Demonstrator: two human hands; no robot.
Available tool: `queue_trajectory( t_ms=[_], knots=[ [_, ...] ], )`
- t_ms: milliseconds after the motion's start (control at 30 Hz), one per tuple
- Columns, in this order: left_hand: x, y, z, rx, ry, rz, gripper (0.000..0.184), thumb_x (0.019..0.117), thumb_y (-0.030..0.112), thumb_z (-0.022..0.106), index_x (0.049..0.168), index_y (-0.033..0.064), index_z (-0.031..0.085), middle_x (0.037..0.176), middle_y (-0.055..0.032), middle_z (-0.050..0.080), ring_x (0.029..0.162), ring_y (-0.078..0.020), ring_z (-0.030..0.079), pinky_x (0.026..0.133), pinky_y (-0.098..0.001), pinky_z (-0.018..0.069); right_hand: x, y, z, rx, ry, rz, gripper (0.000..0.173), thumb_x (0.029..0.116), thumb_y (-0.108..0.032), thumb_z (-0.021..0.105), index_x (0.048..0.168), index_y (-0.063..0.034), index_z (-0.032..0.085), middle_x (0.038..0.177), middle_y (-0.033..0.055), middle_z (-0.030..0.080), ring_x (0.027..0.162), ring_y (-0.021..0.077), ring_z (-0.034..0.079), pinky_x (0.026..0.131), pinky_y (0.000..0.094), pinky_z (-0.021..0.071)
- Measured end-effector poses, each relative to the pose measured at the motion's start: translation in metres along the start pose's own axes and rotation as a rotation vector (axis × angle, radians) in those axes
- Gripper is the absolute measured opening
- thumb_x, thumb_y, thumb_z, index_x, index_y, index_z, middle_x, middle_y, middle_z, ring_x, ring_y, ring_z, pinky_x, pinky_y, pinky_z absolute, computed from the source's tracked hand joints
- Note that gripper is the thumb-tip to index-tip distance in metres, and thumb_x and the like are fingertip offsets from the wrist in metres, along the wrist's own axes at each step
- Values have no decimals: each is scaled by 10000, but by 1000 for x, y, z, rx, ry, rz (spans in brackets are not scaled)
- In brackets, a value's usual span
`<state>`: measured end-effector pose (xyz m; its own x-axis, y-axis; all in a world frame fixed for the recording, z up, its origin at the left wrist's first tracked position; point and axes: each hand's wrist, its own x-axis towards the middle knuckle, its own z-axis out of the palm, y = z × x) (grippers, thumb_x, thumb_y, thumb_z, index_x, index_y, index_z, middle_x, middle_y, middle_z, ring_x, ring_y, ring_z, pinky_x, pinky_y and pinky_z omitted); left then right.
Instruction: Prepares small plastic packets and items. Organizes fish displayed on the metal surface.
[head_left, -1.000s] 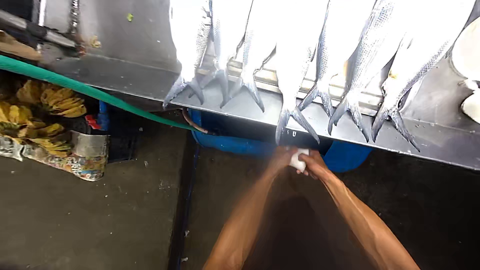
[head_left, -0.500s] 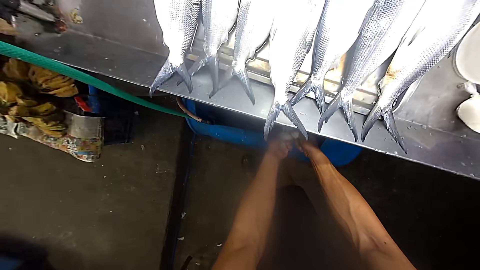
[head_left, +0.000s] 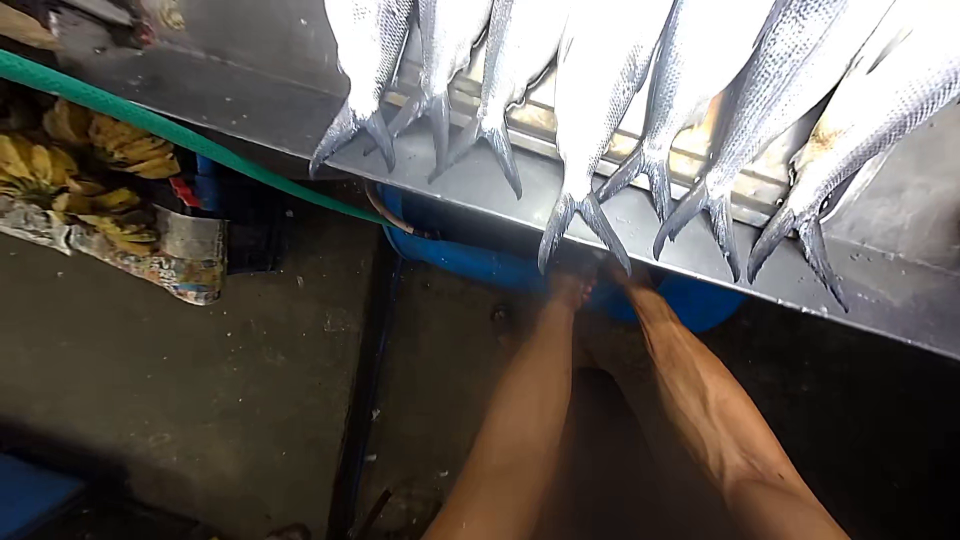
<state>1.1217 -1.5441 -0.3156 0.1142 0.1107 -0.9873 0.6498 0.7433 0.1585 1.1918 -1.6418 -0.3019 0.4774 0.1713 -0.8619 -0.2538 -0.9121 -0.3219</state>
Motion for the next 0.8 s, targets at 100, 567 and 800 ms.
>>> queue_trajectory(
  t_ms=[100, 567, 800],
  knots=[
    [-1, 4, 3, -16, -5, 37, 220, 1080, 241, 467, 988, 51, 531, 591, -44, 505, 388, -106, 442, 351, -218, 378, -2, 1, -4, 36, 44, -50, 451, 1058, -316, 547, 1362, 11, 600, 1330, 277, 615, 1258, 415, 575, 1070, 587, 426],
    [-30, -9, 0, 118, -73, 58, 549, 1097, 516, 300, 1143, 60, 603, 777, -77, 591, 553, -171, 537, 509, -324, 469, -26, -15, 1, 74, 78, -68, 496, 1125, -329, 308, 1272, 48, 595, 995, 201, 622, 765, 257, 577, 738, 468, 507],
    [-63, 11, 9, 149, -133, 166, 531, 1087, 491, 376, 1261, 50, 614, 1096, -176, 642, 938, -283, 620, 801, -487, 520, -57, -26, 7, 59, 148, -263, 604, 1123, -433, 261, 1448, 4, 521, 1360, 276, 602, 1258, 400, 592, 1082, 597, 436]
  ],
)
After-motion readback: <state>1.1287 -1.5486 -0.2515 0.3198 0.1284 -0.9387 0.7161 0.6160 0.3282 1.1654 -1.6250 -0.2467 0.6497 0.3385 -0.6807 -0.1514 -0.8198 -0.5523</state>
